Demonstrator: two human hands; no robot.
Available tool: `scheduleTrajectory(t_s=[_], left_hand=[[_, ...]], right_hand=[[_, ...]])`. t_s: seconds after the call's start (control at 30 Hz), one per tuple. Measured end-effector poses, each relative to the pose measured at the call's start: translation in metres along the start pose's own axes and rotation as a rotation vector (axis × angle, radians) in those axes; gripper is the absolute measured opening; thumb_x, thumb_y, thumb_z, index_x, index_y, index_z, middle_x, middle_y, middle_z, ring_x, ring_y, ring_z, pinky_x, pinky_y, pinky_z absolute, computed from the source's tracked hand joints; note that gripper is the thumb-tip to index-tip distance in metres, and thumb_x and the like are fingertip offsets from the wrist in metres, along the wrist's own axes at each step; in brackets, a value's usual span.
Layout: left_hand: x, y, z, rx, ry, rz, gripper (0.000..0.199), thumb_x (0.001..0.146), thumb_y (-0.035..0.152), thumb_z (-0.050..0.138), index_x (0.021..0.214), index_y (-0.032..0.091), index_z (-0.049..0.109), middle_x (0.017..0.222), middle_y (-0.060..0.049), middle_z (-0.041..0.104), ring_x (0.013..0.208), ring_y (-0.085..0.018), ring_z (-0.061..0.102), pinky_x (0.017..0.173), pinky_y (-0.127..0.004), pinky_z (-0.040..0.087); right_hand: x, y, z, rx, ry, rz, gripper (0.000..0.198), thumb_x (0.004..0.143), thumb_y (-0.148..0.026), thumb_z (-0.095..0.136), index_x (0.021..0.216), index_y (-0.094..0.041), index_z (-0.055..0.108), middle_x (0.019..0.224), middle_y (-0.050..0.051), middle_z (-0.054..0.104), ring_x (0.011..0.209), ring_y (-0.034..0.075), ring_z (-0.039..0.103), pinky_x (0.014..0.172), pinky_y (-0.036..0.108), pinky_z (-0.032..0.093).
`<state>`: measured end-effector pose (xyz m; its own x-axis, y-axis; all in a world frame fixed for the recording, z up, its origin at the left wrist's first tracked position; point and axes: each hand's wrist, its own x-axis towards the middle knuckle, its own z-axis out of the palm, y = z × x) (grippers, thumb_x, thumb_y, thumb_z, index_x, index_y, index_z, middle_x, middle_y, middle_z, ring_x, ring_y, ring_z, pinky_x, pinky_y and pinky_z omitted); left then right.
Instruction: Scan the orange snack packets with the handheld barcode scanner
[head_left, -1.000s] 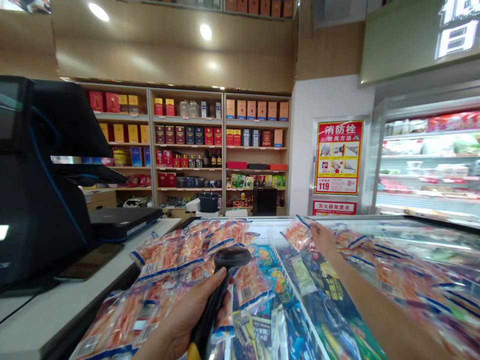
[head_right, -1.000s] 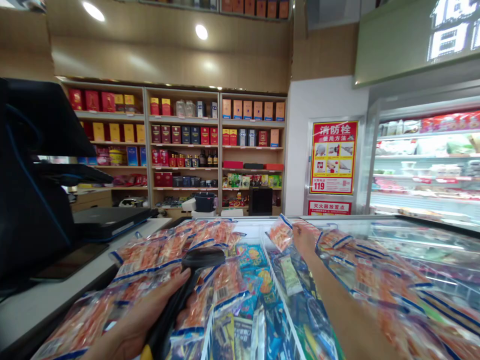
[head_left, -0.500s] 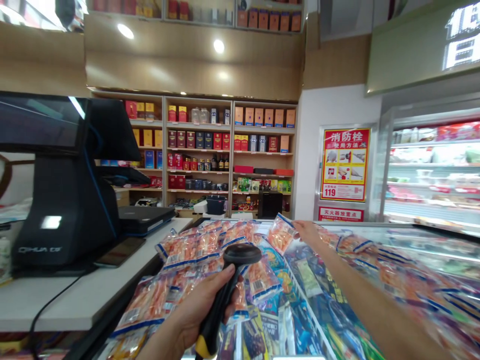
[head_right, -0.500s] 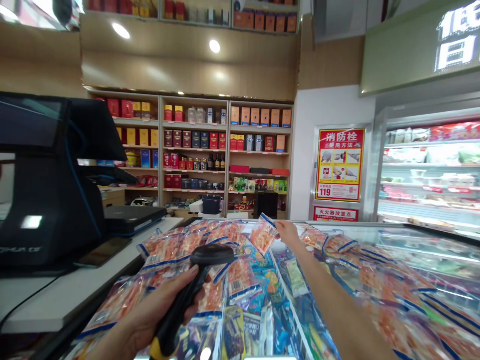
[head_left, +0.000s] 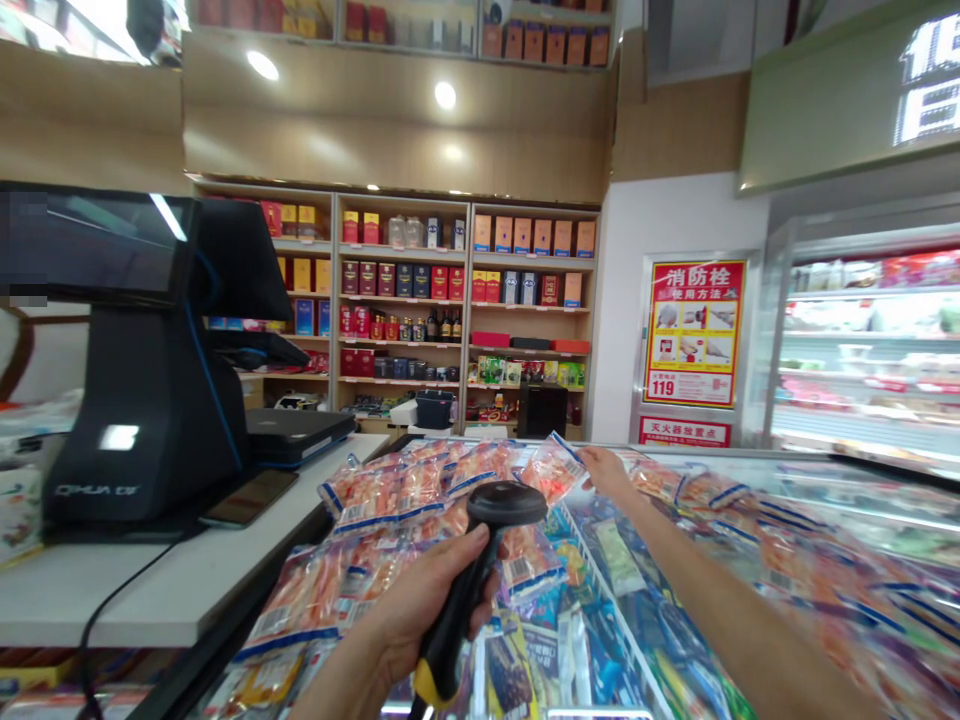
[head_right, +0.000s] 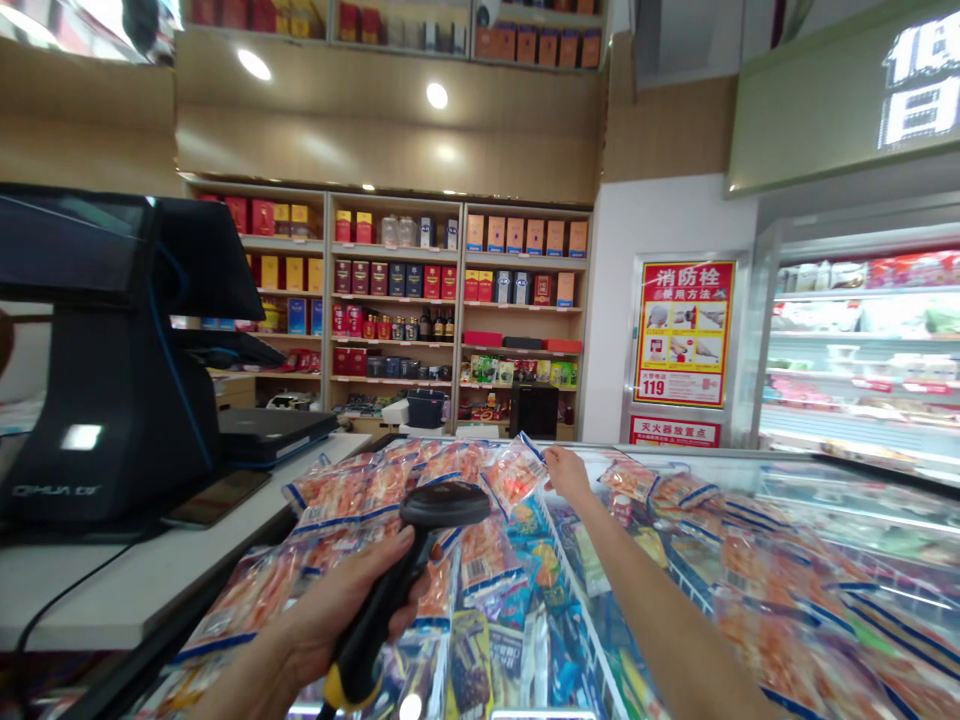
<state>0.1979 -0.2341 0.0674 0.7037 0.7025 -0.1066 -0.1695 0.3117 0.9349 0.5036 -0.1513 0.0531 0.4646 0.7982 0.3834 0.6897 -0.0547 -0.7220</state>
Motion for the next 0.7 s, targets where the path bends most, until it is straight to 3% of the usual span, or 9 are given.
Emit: scheduleTrajectory(t_s=[0.2,0.33,0.43,0.6,0.7], left_hand=[[0.002,0.001,-0.001,-0.011,0.005,0.013,0.037,0.068,0.047,0.046,0.082,0.013,0.053,0.052,0.002,0.049,0.036,-0.005,0.043,0.036,-0.017,0.028],[0.002,0.005,-0.015,-0.017,0.165,0.091,0.034,0.066,0.046,0.049,0.076,0.014,0.051,0.051,0.002,0.049,0.037,-0.005,0.042,0.036,-0.016,0.030],[-0.001,0.010,-0.035,-0.027,0.346,0.142,0.032,0.064,0.046,0.051,0.068,0.015,0.048,0.050,0.002,0.049,0.037,-0.005,0.042,0.035,-0.016,0.032],[-0.017,0.020,-0.066,-0.085,0.496,0.175,0.032,0.063,0.046,0.053,0.071,0.015,0.048,0.049,0.004,0.048,0.036,-0.005,0.042,0.034,-0.015,0.033],[-0.028,0.023,-0.072,-0.100,0.541,0.178,0.030,0.064,0.043,0.054,0.073,0.015,0.049,0.048,0.004,0.047,0.035,-0.005,0.042,0.033,-0.015,0.034]], right_hand=[[0.003,0.006,0.001,-0.064,0.029,-0.031,0.026,0.072,-0.031,0.035,0.074,-0.016,0.056,0.055,-0.001,0.055,0.035,0.007,0.051,0.034,0.015,0.030],[0.011,0.005,-0.006,-0.023,0.151,0.037,0.028,0.072,-0.031,0.034,0.077,-0.015,0.056,0.057,0.000,0.056,0.036,0.007,0.052,0.037,0.016,0.033],[0.015,-0.010,-0.004,0.148,0.257,0.104,0.032,0.073,-0.032,0.032,0.090,-0.014,0.053,0.070,0.005,0.060,0.040,0.008,0.054,0.037,0.017,0.036],[0.017,-0.060,0.036,0.514,0.171,0.139,0.045,0.074,-0.025,0.032,0.118,-0.016,0.031,0.096,0.009,0.056,0.047,0.009,0.056,0.039,0.019,0.041],[0.018,-0.089,0.075,0.497,0.066,0.057,0.044,0.076,-0.024,0.027,0.119,-0.014,0.029,0.090,0.008,0.058,0.053,0.010,0.058,0.043,0.019,0.042]])
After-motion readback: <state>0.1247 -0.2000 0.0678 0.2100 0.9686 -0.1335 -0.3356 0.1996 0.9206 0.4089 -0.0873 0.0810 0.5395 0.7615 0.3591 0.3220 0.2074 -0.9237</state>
